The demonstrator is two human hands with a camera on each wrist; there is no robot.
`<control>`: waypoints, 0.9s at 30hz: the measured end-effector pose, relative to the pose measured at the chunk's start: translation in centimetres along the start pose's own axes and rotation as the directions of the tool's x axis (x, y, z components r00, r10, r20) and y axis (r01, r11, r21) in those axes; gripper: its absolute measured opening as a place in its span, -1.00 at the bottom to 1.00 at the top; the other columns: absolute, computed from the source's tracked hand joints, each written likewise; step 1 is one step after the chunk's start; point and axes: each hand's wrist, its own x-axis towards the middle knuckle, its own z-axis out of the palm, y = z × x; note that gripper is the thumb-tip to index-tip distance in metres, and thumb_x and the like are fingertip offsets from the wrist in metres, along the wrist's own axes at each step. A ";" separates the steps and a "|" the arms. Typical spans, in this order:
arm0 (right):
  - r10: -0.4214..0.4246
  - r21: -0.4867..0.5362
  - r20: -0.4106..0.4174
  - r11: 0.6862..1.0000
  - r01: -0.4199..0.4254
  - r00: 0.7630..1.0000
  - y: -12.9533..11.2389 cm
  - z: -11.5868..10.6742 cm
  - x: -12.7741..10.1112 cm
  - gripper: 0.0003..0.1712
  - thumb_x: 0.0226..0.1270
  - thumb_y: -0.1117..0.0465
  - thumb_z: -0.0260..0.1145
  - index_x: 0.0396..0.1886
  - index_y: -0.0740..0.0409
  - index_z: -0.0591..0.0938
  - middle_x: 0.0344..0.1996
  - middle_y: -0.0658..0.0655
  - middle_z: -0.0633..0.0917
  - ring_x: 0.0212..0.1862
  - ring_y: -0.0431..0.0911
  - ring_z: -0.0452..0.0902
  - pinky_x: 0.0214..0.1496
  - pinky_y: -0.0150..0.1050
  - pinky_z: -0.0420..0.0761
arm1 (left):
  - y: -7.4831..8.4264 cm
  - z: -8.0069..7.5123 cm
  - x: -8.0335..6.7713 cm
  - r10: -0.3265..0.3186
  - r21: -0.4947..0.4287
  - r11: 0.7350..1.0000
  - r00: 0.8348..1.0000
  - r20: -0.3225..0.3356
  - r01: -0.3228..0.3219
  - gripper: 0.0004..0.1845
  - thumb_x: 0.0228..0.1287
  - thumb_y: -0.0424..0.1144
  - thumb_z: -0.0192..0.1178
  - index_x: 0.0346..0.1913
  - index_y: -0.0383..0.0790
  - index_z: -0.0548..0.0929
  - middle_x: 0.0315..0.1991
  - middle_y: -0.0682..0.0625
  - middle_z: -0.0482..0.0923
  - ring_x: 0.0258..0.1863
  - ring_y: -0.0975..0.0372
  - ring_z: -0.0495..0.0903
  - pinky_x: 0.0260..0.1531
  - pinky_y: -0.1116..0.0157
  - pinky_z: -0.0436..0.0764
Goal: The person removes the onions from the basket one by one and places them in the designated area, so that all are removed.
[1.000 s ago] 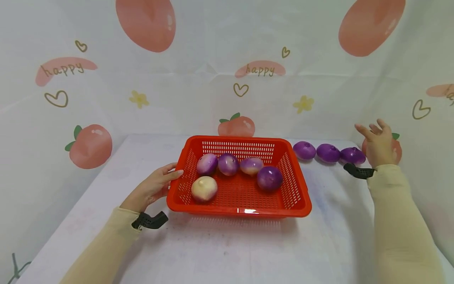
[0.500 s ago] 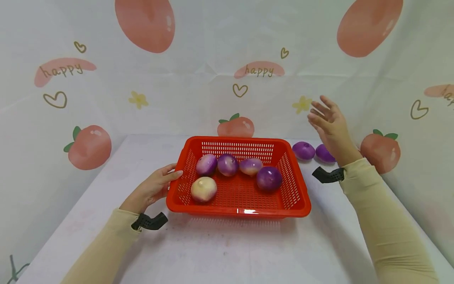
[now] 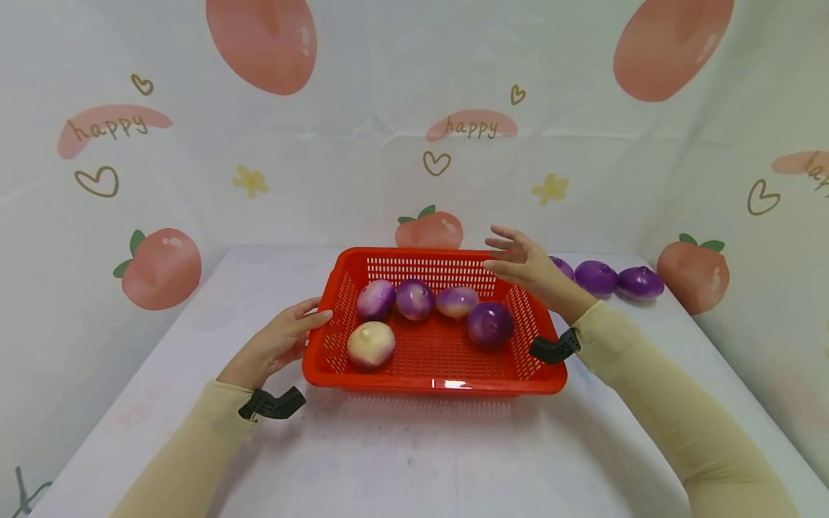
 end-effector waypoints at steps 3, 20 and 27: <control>0.065 -0.045 0.040 0.997 -0.063 0.997 0.6 0.3 0.3 -0.15 0.39 0.23 0.21 0.54 0.06 -0.01 0.49 0.26 0.14 0.49 0.22 0.04 0.44 0.26 0.13 | 0.1 0.0 0.0 0.000 -0.001 1.000 1.000 -0.001 0.000 -0.26 0.41 0.00 0.09 0.51 -0.16 0.05 0.29 -0.23 0.35 -0.05 0.23 0.60 0.01 0.09 0.65; 0.377 -0.310 0.211 0.901 -0.304 0.902 2.2 1.0 0.8 -0.09 0.25 0.03 0.35 0.50 -0.01 0.11 0.44 0.28 0.18 0.44 0.29 0.08 0.24 0.36 0.36 | 0.0 0.0 0.0 -0.004 -0.003 1.000 1.000 -0.013 0.004 -0.25 0.40 0.01 0.11 0.51 -0.16 0.08 0.28 -0.21 0.36 -0.06 0.24 0.60 0.00 0.10 0.65; 0.387 -0.312 0.254 0.900 -0.304 0.886 2.4 1.3 0.6 -0.09 0.17 0.08 0.44 0.46 0.03 0.20 0.42 0.29 0.21 0.42 0.26 0.17 0.16 0.09 0.57 | 0.1 0.0 -0.1 -0.009 -0.024 1.000 1.000 -0.010 0.009 -0.27 0.41 -0.01 0.10 0.50 -0.17 0.08 0.26 -0.18 0.37 -0.05 0.24 0.60 0.01 0.09 0.64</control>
